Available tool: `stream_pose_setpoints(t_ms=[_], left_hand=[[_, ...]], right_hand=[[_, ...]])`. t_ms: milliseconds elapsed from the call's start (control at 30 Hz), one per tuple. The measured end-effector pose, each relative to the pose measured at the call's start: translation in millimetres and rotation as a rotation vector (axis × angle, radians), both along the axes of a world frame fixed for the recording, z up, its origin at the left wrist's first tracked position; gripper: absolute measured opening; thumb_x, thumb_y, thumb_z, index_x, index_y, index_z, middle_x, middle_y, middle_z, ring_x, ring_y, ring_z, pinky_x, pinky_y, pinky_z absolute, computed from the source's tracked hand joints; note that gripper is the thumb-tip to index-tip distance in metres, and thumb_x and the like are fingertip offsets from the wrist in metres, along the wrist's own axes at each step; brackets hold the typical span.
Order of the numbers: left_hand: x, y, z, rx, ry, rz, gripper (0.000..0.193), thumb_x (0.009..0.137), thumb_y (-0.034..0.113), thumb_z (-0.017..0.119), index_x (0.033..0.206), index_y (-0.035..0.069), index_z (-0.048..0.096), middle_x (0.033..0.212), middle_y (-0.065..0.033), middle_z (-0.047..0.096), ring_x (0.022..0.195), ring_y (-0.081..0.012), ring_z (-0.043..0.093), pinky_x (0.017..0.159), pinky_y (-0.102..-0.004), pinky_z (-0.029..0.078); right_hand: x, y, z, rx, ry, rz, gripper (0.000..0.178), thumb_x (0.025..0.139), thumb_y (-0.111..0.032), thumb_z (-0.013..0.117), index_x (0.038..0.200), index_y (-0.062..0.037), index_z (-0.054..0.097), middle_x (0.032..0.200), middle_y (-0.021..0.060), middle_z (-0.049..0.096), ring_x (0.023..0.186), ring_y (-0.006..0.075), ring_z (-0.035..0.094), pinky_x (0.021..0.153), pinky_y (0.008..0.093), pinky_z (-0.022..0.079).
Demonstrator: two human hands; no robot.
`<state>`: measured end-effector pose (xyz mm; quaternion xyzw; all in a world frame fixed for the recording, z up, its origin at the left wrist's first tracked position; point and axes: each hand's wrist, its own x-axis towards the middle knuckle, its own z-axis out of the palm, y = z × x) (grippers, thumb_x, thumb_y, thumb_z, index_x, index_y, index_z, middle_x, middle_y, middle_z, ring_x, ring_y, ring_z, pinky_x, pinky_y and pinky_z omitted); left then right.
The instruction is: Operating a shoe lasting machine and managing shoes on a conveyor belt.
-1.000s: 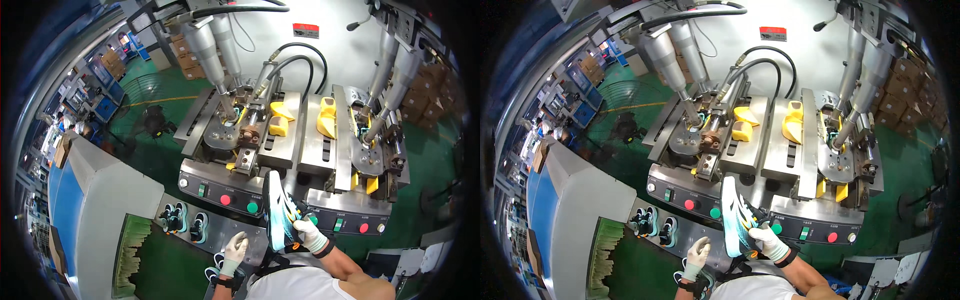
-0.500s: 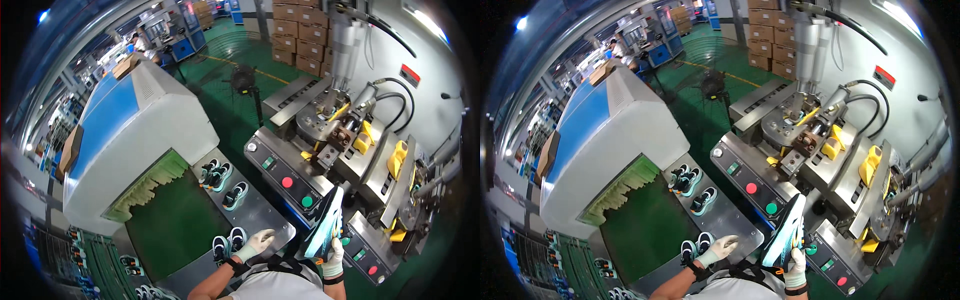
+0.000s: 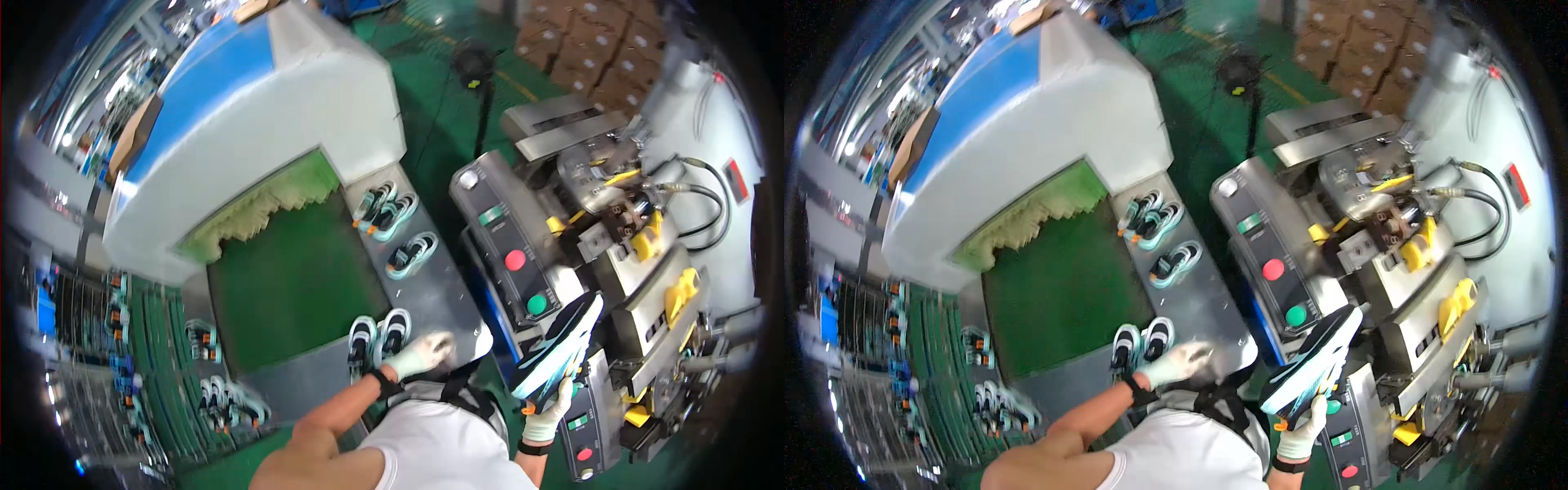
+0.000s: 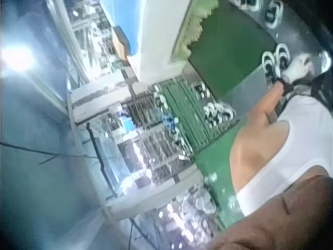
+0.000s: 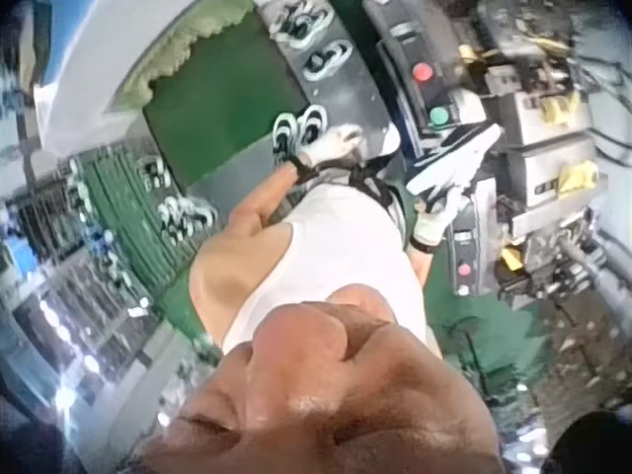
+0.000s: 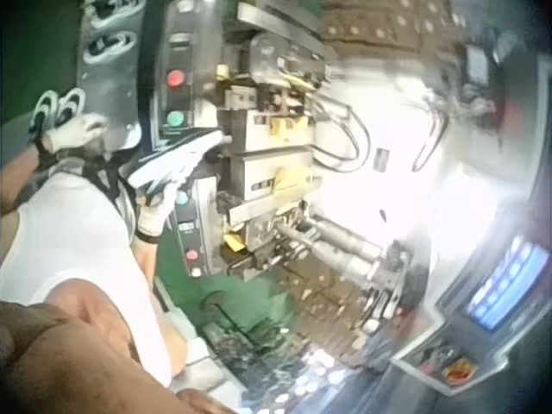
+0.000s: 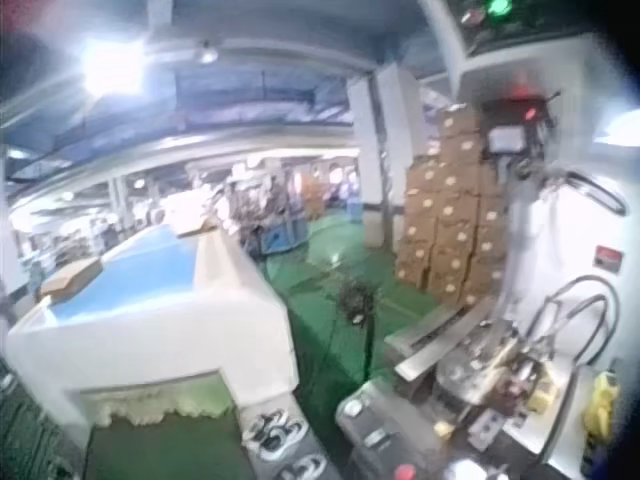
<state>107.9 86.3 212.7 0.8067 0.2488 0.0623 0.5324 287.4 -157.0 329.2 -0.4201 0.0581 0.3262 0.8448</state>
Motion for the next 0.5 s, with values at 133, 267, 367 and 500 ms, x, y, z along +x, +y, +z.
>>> stream_pose_setpoints(t_ms=[133,267,367,500], left_hand=[[2.2,-0.1,2.3,-0.015,0.009,0.023,0.040,0.096,0.030,0.056,0.121,-0.001,0.061,0.116,-0.0255,0.064,0.107,-0.0407,0.062,0.091,-0.0439,0.050],[-12.0,-6.2,-12.8,-0.066,0.054,0.047,0.039,0.097,0.027,0.057,0.127,0.002,0.058,0.119,-0.0235,0.063,0.110,-0.0385,0.062,0.094,-0.0416,0.050],[-19.5,-17.0,-20.9,-0.151,0.068,0.116,0.040,0.097,0.028,0.057,0.128,0.002,0.058,0.119,-0.0233,0.064,0.109,-0.0377,0.063,0.093,-0.0417,0.050],[-22.7,-14.2,-22.3,-0.089,0.106,0.078,0.041,0.097,0.028,0.058,0.128,0.002,0.058,0.117,-0.0231,0.065,0.107,-0.0350,0.065,0.092,-0.0395,0.051]], right_hand=[[5.0,2.0,-0.7,0.007,0.009,-0.004,0.062,0.089,-0.035,0.068,0.141,-0.0068,0.049,0.130,0.0090,0.061,0.116,0.0258,0.060,0.101,0.0425,0.048],[2.7,21.8,7.3,-0.042,-0.006,0.033,0.062,0.089,-0.036,0.069,0.141,-0.0066,0.049,0.131,0.0090,0.060,0.117,0.0257,0.060,0.101,0.0426,0.048],[1.3,31.7,10.6,-0.109,-0.067,0.036,0.055,0.093,-0.037,0.064,0.139,-0.0080,0.051,0.128,0.0069,0.061,0.114,0.0237,0.062,0.098,0.0405,0.051],[-0.6,37.6,11.3,-0.121,-0.031,0.008,0.057,0.093,-0.038,0.065,0.138,-0.0065,0.052,0.125,0.0080,0.063,0.111,0.0243,0.063,0.097,0.0413,0.052]])
